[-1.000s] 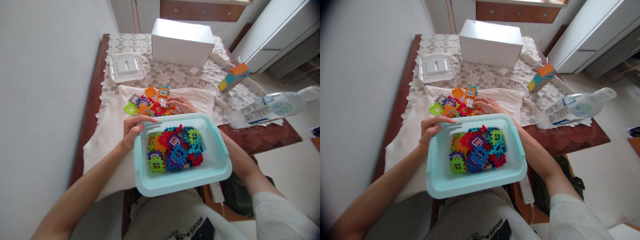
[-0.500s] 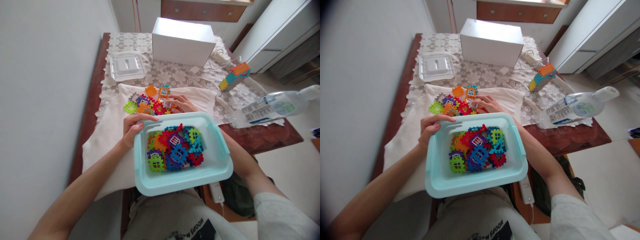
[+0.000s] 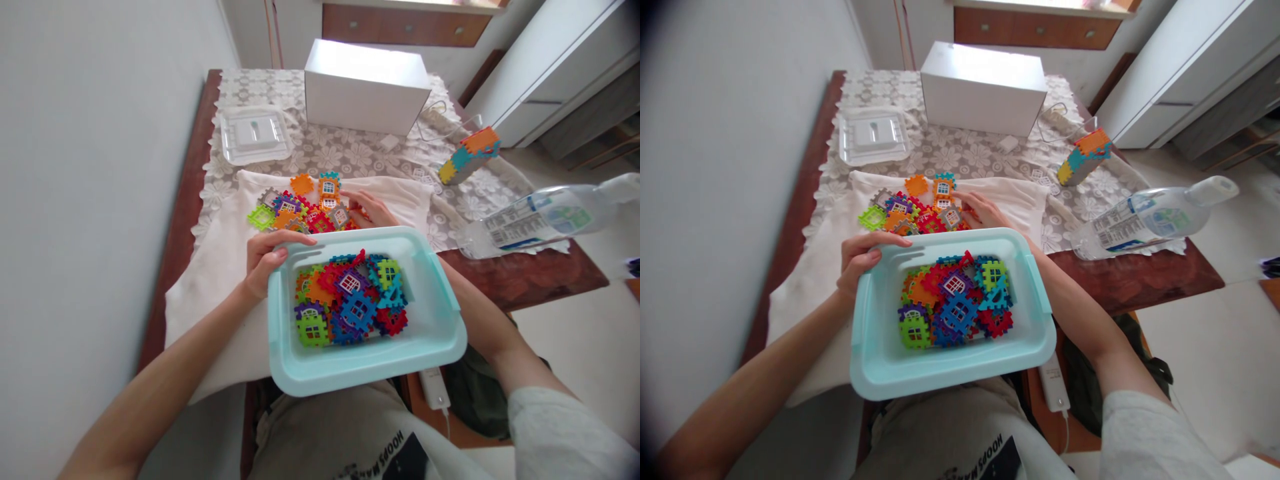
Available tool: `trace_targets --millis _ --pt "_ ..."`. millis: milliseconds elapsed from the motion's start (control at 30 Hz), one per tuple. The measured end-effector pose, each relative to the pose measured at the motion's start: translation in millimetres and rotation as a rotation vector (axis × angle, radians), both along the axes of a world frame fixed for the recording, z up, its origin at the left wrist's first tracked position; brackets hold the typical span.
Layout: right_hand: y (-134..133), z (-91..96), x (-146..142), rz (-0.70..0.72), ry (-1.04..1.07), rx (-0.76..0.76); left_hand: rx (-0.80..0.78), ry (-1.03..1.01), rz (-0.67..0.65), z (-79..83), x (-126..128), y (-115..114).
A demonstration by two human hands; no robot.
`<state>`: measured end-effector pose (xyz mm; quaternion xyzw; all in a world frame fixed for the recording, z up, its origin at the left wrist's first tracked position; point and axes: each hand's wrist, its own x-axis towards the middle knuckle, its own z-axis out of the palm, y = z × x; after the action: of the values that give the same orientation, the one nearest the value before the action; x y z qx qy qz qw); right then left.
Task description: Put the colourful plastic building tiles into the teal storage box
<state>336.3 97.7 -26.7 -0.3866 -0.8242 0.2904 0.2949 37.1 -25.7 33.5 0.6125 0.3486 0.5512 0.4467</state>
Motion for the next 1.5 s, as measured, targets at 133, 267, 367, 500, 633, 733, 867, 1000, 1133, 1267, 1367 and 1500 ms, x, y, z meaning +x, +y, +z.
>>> trace_targets --millis 133,267,367,500,633,733,867,1000,1133,1267,1367,1500 --pt "7.0 -14.4 4.3 0.048 -0.009 0.145 -0.002 -0.004 -0.007 -1.4 -0.4 0.1" --pt "2.1 -13.8 6.0 0.067 -0.058 0.154 0.021 0.002 -0.015 -4.5 -1.3 2.3" --pt "-0.4 -10.5 5.4 0.061 -0.071 0.136 0.03 -0.019 -0.024 -6.1 -1.1 3.0" --pt "-1.3 -9.2 2.8 -0.029 -0.076 0.095 0.028 -0.026 -0.028 -7.8 -0.3 1.8" --pt "-2.8 -3.8 0.2 -0.064 -0.071 0.041 0.012 -0.01 -0.004 -10.4 -0.9 0.7" --pt "-1.1 0.3 0.4 -0.052 -0.065 0.02 0.019 -0.012 -0.013 -11.7 -1.9 1.7" --pt "2.2 -0.5 2.4 -0.089 -0.027 0.016 0.018 -0.019 -0.032 -10.4 -1.6 3.3" --pt "5.1 -3.7 4.2 -0.107 0.048 0.029 0.017 -0.024 -0.009 -8.1 0.1 2.8" --pt "13.4 -12.5 6.7 -0.134 0.16 0.047 0.011 -0.031 -0.001 -6.8 0.9 2.4" --pt "19.4 -19.0 11.6 -0.244 0.328 0.098 0.005 -0.034 -0.009 -4.4 0.0 1.9" --pt "18.6 -11.7 16.7 -0.282 0.392 0.189 0.005 -0.024 -0.011 -0.6 -0.7 0.8" --pt "12.6 9.9 25.5 -0.305 0.364 0.268 -0.008 -0.013 -0.045 4.7 -1.3 -0.3"
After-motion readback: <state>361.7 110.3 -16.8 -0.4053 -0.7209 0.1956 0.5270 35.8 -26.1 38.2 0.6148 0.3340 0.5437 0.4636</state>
